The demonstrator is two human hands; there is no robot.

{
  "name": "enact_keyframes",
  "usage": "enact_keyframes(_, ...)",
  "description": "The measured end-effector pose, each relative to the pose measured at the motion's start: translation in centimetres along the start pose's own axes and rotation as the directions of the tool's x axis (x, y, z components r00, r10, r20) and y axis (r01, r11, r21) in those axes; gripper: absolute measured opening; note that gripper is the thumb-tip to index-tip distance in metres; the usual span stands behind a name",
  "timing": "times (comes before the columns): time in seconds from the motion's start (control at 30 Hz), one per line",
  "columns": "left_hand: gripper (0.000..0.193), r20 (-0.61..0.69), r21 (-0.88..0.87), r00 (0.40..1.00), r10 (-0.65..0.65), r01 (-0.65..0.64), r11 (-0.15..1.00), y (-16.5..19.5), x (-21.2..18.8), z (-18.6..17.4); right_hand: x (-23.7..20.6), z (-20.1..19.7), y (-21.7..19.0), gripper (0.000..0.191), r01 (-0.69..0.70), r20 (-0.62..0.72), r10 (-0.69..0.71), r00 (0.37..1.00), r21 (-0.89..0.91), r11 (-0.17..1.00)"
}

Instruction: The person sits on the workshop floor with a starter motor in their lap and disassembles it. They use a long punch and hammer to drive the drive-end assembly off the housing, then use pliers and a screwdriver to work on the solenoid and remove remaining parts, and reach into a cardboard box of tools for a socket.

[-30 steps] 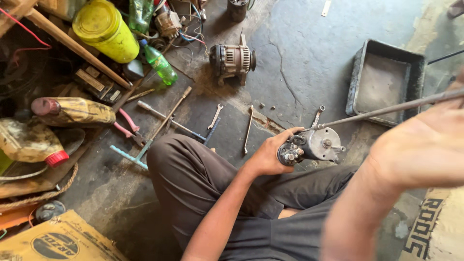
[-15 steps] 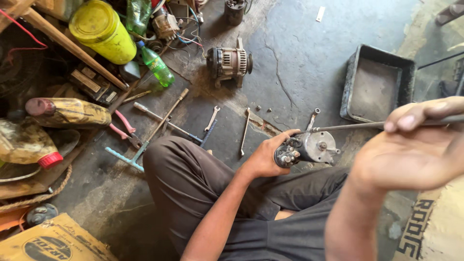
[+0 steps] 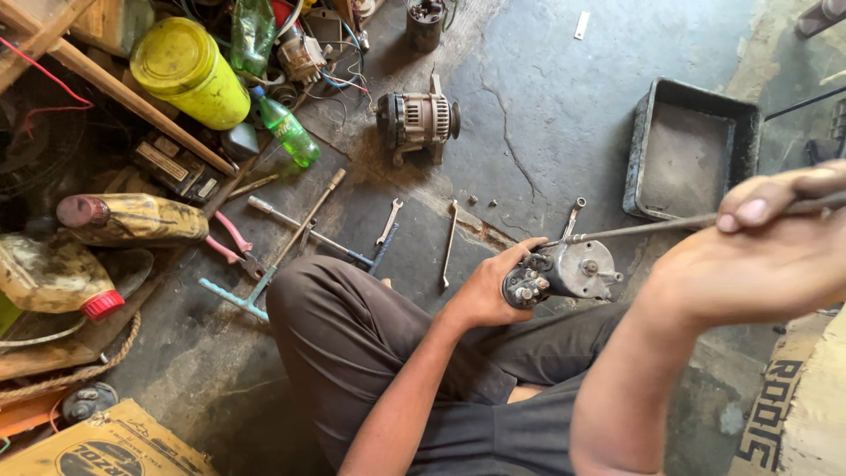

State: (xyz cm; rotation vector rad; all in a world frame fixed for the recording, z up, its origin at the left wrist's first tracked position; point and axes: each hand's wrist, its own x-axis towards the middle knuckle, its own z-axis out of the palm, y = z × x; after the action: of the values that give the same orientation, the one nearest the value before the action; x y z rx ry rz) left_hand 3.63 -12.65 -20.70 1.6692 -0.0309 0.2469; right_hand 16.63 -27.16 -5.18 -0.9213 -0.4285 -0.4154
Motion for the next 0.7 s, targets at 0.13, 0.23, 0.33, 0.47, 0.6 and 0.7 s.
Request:
enact_keyframes(0.13, 0.097, -0.043, 0.014, 0.995, 0.094, -0.093, 0.996, -0.4, -0.2, 0.1, -0.6, 0.4, -1.2, 0.038, -0.05, 0.207, 0.046, 0.977, 0.015, 0.999)
enact_keyframes(0.23, 0.097, -0.016, -0.022, 0.998, 0.062, -0.063, 0.998, -0.3, -0.3, 0.1, 1.6, 0.6, -3.2, 0.04, -0.337, 0.451, 0.249, 0.857, 0.125, 0.933)
enact_keyframes(0.33, 0.095, -0.001, -0.025, 1.0, 0.008, -0.008, 1.0, -0.1, -0.2, 0.1, 2.5, 0.5, -2.9, 0.041, -0.393, 0.403, 0.329, 0.854, 0.087, 0.915)
enact_keyframes(0.47, 0.093, 0.007, -0.024, 1.0, -0.004, 0.005, 1.0, 0.1, 0.0, -0.1, -0.5, -0.3, -1.1, 0.043, -0.051, 0.099, 0.054, 0.994, -0.034, 0.998)
enact_keyframes(0.6, 0.095, -0.01, -0.026, 1.0, 0.014, -0.014, 1.0, 0.0, -0.2, -0.1, -1.6, -0.1, -1.8, 0.044, 0.012, 0.189, -0.007, 0.982, -0.025, 1.0)
enact_keyframes(0.7, 0.093, 0.002, -0.016, 1.0, 0.012, -0.012, 1.0, -0.1, -0.2, 0.0, 0.8, 1.0, -3.6, 0.046, -0.214, 0.426, 0.153, 0.891, 0.098, 0.972)
